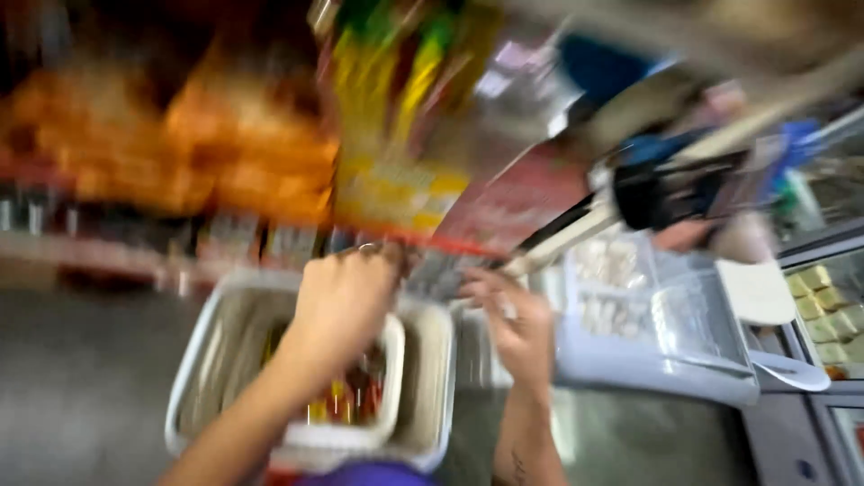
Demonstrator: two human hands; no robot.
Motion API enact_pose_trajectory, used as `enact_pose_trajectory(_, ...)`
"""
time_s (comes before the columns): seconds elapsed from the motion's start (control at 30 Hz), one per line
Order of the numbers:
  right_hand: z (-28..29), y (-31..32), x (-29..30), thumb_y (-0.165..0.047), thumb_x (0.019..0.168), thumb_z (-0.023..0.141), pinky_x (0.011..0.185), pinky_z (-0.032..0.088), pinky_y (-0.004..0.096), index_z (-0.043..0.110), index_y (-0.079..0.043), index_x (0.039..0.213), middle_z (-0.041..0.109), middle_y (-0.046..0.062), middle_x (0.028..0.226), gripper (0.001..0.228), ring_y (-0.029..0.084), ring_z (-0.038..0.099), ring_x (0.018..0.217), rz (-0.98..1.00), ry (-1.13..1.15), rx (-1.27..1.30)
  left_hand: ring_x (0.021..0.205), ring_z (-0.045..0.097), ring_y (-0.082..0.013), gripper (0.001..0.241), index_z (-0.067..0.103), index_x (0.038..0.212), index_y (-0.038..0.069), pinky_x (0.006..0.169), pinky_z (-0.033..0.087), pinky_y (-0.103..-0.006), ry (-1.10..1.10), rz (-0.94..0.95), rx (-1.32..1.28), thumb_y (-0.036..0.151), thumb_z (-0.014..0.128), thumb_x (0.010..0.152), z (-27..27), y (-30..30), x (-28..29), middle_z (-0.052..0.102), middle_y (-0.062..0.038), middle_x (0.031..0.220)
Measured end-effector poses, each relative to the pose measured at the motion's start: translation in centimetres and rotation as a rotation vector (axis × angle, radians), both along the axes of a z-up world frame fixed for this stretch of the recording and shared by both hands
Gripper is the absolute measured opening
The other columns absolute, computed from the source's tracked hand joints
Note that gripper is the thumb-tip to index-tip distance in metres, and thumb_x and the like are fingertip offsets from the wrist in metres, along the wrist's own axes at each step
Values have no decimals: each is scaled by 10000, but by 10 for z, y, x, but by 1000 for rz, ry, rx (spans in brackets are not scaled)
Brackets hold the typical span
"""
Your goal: Stocking instant coffee sachets onto a store shelf from a basket.
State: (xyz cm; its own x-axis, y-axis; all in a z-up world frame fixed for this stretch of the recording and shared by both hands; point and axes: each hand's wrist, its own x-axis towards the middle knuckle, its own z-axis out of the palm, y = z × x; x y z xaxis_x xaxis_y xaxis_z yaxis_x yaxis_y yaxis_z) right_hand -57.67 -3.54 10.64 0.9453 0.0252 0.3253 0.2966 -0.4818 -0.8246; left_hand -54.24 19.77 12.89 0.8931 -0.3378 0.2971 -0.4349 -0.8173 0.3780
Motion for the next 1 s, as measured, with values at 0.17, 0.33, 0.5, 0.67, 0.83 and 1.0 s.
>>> enact_pose_trajectory(0.17, -233, 13, 10, -324, 993, 627, 817, 576, 344, 766, -142, 1189, 793, 82, 1005, 301, 209, 740, 870, 298, 610, -334, 821, 750, -347, 138, 682, 980, 118, 689, 598, -475, 438, 180, 127, 197, 599, 904, -364, 31, -38, 741, -137, 916)
enact_pose_trajectory(0.33, -430, 12, 9, -313, 946, 658, 876, 559, 415, 785, -182, 1128, 766, 119, 1072, 258, 313, 725, 994, 358, 654, -692, 1035, 702, -371, 404, 605, 1311, 64, 787, 571, -526, 781, 231, 233, 207, 571, 934, -558, 19, -127, 700, -180, 1171)
enact_pose_trajectory(0.5, -554, 14, 15, -297, 926, 705, 929, 540, 414, 786, -169, 1104, 751, 121, 1124, 234, 313, 710, 1040, 391, 814, -783, 1314, 550, -373, 575, 429, 1516, 376, 1066, 454, -576, 1201, -66, 279, 121, 533, 1011, -543, 17, -145, 501, -185, 1487)
enact_pose_trajectory(0.67, -625, 11, 16, -193, 907, 660, 967, 552, 408, 776, -141, 1155, 759, 131, 1159, 279, 296, 723, 1048, 262, 851, -738, 1325, 581, -351, 453, 523, 1466, 46, 1065, 487, -495, 1236, 72, 256, 207, 532, 1042, -499, 30, -131, 568, -191, 1480)
enact_pose_trajectory(0.83, -604, 79, 29, -219, 852, 784, 1000, 488, 492, 689, -62, 1251, 616, 265, 1316, 439, 434, 617, 1120, 200, 583, -945, 1424, 388, -403, 813, 333, 1552, 67, 1138, 350, -549, 1220, -97, 382, 310, 721, 880, -456, 35, -106, 315, -188, 1600)
enact_pose_trajectory(1.0, -647, 82, -6, -379, 916, 733, 1035, 452, 504, 206, 62, 1514, 521, 320, 1352, 911, 447, 583, 1176, 94, 1121, -795, 1402, 478, -355, 424, 560, 1414, 71, 1106, 425, -526, 1178, 36, 194, 197, 560, 1009, -467, 26, -112, 484, -165, 1537)
